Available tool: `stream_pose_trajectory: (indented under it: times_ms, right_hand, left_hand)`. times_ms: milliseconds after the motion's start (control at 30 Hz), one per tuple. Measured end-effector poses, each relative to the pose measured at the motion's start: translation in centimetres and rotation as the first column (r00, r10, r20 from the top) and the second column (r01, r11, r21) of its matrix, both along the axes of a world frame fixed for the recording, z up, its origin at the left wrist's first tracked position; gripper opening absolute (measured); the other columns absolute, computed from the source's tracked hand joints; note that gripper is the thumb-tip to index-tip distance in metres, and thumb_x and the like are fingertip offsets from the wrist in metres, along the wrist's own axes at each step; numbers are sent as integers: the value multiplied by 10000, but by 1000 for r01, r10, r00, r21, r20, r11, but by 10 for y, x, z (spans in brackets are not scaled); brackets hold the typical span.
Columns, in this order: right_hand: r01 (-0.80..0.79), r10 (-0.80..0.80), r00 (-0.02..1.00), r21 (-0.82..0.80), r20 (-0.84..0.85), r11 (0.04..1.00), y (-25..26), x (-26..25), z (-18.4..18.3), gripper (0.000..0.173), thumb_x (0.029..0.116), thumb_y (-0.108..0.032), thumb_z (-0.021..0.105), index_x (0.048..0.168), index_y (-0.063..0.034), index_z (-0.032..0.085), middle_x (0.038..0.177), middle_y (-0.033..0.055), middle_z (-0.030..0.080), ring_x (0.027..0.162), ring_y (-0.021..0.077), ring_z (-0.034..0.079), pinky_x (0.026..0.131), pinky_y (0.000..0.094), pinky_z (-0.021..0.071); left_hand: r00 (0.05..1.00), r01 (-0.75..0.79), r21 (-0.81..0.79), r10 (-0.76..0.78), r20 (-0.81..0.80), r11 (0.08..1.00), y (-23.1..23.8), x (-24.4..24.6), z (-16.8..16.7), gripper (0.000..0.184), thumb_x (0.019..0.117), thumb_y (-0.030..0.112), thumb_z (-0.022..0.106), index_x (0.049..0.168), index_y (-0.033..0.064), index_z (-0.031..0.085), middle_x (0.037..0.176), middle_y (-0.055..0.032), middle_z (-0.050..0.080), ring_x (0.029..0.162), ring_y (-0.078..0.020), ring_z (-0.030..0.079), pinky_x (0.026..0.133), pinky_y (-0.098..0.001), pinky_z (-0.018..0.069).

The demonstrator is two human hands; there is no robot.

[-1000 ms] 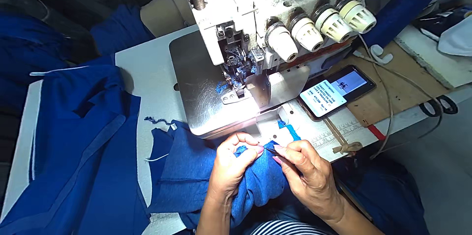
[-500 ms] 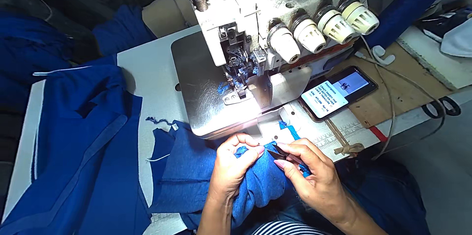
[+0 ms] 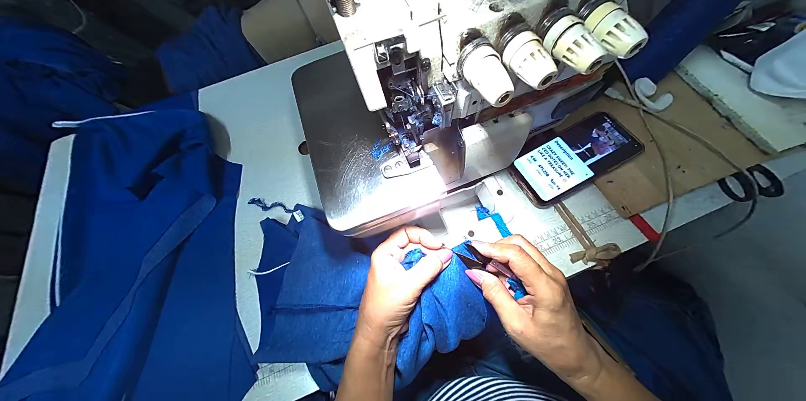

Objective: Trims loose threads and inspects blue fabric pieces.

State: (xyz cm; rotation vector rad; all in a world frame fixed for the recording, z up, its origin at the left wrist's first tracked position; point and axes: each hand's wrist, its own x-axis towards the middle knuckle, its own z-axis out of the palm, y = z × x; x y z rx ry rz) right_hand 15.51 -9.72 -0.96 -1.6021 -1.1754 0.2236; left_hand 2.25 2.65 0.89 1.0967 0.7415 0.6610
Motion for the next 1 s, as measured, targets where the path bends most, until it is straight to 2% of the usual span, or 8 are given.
stream_pose_trajectory:
  times_ms: [200, 367, 800, 1000]
  right_hand:
    - [14, -15, 1000, 38, 26, 999, 1, 0, -4, 228, 934, -129, 689, 1160, -112, 718, 999, -13, 640, 856, 11, 623, 730, 144, 552]
    - [16, -16, 1000, -6, 26, 1000, -2, 1, -1, 221, 921, -138, 693, 1131, -81, 729, 981, -6, 643, 847, 6, 615, 728, 136, 544]
    - [30, -28, 999, -43, 33, 999, -1, -1, 2, 230, 911, -149, 687, 1122, -71, 732, 966, -11, 643, 827, -12, 602, 712, 113, 528]
    - [97, -88, 991, 94, -98, 991, 4, -5, 0, 277, 947, -144, 686, 1218, -90, 659, 1006, 2, 620, 865, 28, 622, 761, 163, 560]
  left_hand:
    - [1000, -2, -10, 2, 7, 1000, 0, 0, 0, 151, 802, -55, 738, 895, 62, 721, 826, -81, 714, 723, -96, 689, 665, -217, 587]
    - [1000, -3, -9, 3, 6, 1000, 0, 0, 0, 157, 799, -58, 742, 906, 56, 727, 814, -86, 714, 713, -98, 688, 649, -215, 584]
    - [1000, -9, 12, 9, -12, 1000, 0, 0, 0, 154, 797, -57, 738, 896, 60, 722, 840, -87, 716, 741, -107, 689, 664, -221, 583]
    - [1000, 10, -4, -10, -8, 1000, 0, 1, 1, 176, 793, -85, 734, 895, 57, 718, 831, -81, 719, 726, -97, 692, 663, -221, 591]
